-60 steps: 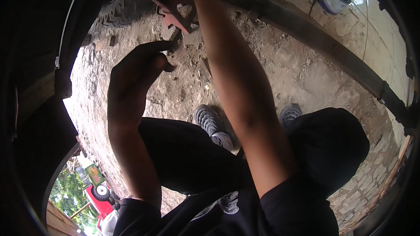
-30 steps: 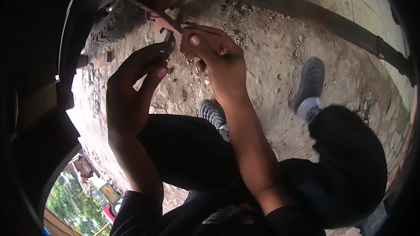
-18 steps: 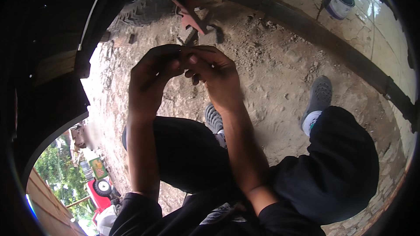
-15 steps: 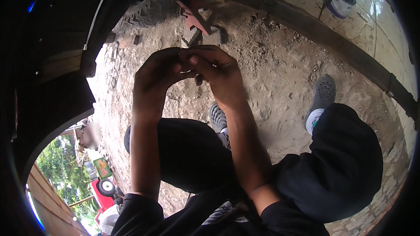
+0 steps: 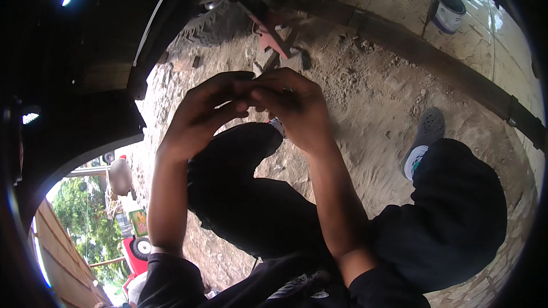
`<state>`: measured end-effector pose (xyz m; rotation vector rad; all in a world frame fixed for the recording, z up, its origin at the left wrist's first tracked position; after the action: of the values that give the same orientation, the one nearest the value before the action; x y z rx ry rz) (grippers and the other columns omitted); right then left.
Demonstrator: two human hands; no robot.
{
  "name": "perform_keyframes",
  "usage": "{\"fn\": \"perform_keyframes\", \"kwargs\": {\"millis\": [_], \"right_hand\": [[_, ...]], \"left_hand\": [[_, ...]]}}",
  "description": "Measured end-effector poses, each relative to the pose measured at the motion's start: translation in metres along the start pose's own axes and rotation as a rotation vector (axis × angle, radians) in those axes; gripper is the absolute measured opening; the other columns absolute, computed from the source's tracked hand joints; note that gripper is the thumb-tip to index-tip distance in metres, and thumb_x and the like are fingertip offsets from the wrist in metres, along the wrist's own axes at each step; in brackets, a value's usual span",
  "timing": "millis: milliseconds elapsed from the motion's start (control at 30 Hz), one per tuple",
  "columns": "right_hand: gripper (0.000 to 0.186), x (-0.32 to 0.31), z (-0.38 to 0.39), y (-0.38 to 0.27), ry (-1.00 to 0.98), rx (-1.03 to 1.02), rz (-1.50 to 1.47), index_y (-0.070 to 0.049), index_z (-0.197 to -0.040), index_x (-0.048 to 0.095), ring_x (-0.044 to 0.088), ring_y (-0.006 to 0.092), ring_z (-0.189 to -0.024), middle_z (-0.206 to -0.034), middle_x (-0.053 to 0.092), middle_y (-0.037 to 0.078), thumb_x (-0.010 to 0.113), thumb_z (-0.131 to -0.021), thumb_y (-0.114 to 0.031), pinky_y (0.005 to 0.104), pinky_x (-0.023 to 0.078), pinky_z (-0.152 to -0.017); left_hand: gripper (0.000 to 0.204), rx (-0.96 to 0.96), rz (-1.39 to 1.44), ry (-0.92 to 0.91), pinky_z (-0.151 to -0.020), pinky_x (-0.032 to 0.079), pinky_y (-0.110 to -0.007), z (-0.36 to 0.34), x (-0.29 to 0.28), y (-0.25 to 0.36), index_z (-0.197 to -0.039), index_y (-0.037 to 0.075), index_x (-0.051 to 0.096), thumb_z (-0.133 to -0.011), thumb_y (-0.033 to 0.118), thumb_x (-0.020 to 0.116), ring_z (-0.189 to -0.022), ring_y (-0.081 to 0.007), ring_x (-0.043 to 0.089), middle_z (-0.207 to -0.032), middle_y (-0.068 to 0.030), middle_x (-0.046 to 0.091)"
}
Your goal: The person crouches under a vehicle and uses a small metal tool to scrape and pry at a component on the undercarriage. They repeatedly scrape the same area and occasionally pause to inspect the spot.
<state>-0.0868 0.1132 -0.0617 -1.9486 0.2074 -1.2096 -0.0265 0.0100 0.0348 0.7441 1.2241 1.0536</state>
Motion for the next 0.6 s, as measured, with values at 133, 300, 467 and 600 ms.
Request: {"fn": "perform_keyframes", "kwargs": {"millis": [133, 300, 467, 600], "right_hand": [[0.029, -0.024, 0.001, -0.017, 0.229, -0.027, -0.126, -0.001, -0.121, 0.063, 0.071, 0.0117, -0.084, -0.103, 0.076, 0.011, 0.074, -0.095, -0.001, 0.0232, 0.054, -0.071], [0.026, -0.058, 0.021, -0.007, 0.335, 0.051, 0.048, -0.002, -0.118, 0.067, 0.064, 0.0075, -0.076, -0.095, 0.073, 0.005, 0.077, -0.095, -0.009, 0.021, 0.049, -0.065], [0.02, -0.057, 0.004, -0.015, 0.276, 0.107, 0.049, -0.003, -0.109, 0.073, 0.058, 0.005, -0.069, -0.088, 0.071, 0.001, 0.077, -0.096, -0.018, 0.0218, 0.044, -0.06], [0.018, -0.041, -0.034, -0.017, 0.252, 0.185, 0.196, -0.004, -0.107, 0.074, 0.061, 0.0061, -0.072, -0.089, 0.072, 0.002, 0.077, -0.095, -0.018, 0.0227, 0.046, -0.061]], "left_hand": [[0.046, -0.192, 0.271, -0.198, -0.095, 0.06, -0.042, -0.048, 0.004, -0.027, -0.136, -0.003, 0.057, -0.095, 0.013, 0.075, -0.118, -0.0269, 0.068, -0.124, -0.0149, 0.069], [0.049, -0.342, 0.383, -0.373, -0.098, 0.061, -0.046, -0.068, 0.057, -0.03, -0.13, -0.006, 0.059, -0.092, 0.018, 0.079, -0.111, -0.0285, 0.071, -0.121, -0.0182, 0.069], [0.052, -0.314, 0.348, -0.307, -0.092, 0.062, -0.04, -0.07, 0.037, -0.044, -0.129, -0.007, 0.06, -0.09, 0.021, 0.081, -0.106, -0.0263, 0.071, -0.117, -0.0163, 0.069], [0.042, -0.157, 0.301, -0.124, -0.087, 0.062, -0.034, -0.074, -0.004, -0.026, -0.125, -0.002, 0.062, -0.09, 0.012, 0.081, -0.1, -0.0213, 0.072, -0.111, -0.0134, 0.07]]}}
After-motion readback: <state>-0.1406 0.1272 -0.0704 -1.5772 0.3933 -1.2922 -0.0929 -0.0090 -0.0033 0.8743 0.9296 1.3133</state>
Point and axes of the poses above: each hand's wrist, its own z-axis away from the middle knuckle, its own x-axis out of the palm, y = z × x, the point moved 9 cm from there along -z, towards the middle knuckle
